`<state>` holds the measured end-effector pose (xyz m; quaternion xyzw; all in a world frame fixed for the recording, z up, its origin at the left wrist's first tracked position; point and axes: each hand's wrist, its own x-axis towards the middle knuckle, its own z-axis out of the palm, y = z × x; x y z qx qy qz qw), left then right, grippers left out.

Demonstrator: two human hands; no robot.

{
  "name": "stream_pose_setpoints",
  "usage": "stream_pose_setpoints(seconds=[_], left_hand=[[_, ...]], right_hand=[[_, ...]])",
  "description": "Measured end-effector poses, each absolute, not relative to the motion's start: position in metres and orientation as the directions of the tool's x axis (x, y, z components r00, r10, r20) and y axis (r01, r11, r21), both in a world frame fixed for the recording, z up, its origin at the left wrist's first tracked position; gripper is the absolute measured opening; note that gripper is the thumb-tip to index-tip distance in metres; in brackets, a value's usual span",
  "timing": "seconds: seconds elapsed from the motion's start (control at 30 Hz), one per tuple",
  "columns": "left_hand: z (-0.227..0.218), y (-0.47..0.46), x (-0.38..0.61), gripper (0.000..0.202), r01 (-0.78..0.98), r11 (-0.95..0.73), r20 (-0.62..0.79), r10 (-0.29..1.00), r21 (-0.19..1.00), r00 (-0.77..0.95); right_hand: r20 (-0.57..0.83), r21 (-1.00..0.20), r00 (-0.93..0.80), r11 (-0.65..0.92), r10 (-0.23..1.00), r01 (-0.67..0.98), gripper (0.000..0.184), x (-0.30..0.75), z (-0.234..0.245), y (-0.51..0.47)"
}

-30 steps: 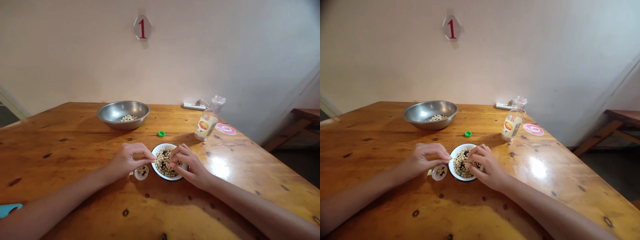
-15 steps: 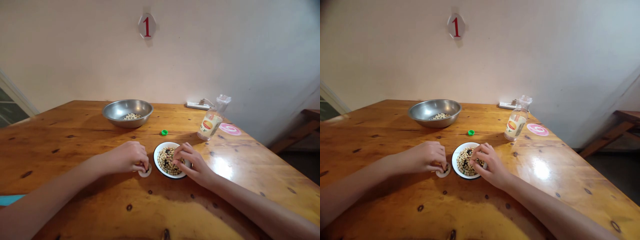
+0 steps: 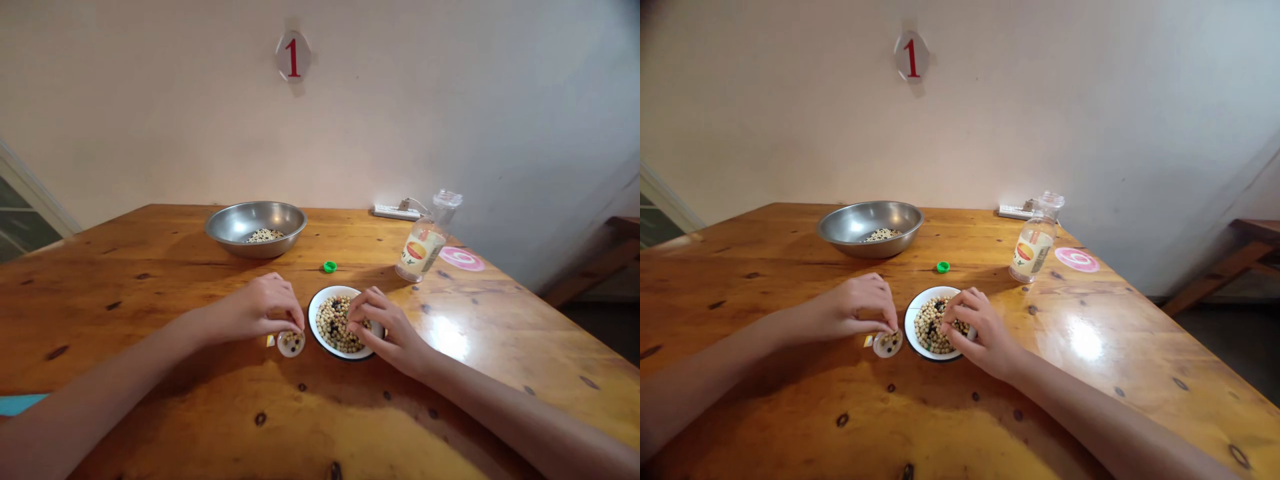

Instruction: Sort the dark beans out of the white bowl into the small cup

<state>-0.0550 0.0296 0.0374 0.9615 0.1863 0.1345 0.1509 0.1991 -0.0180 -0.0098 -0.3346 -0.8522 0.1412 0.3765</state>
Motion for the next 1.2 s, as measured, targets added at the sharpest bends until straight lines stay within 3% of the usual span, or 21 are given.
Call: stream_pose_setpoints(seconds=[0.1, 0.23, 0.5, 0.83, 1.2], left_hand=[[0.035, 0.027, -0.051, 0.010, 0.381, -0.761, 0.274, 0.575, 0.526, 0.771], [0.021, 0.024, -0.044, 0.016, 0.414, -0.574, 0.257, 0.753, 0.706, 0.606], [0.008, 0.024, -0.034, 0.017, 0.207, -0.304, 0.179, 0.867, 0.930, 0.466], [0.007, 0.021, -0.030, 0.024, 0.120, -0.176, 0.106, 0.891, 0.977, 0.442], [0.003, 0.019, -0.030, 0.013, 0.034, -0.118, 0.083, 0.850, 0.992, 0.520]], right_hand=[[0.549, -0.491, -0.496, 0.739, 0.673, 0.461, 0.017, 0.199, -0.009, -0.019], [0.547, -0.473, -0.502, 0.743, 0.669, 0.474, 0.016, 0.199, -0.010, -0.019], [0.545, -0.471, -0.513, 0.749, 0.663, 0.466, 0.014, 0.200, -0.009, -0.019], [0.545, -0.480, -0.498, 0.738, 0.674, 0.473, 0.016, 0.200, -0.009, -0.019], [0.527, -0.488, -0.502, 0.727, 0.686, 0.483, 0.014, 0.201, -0.009, -0.019]])
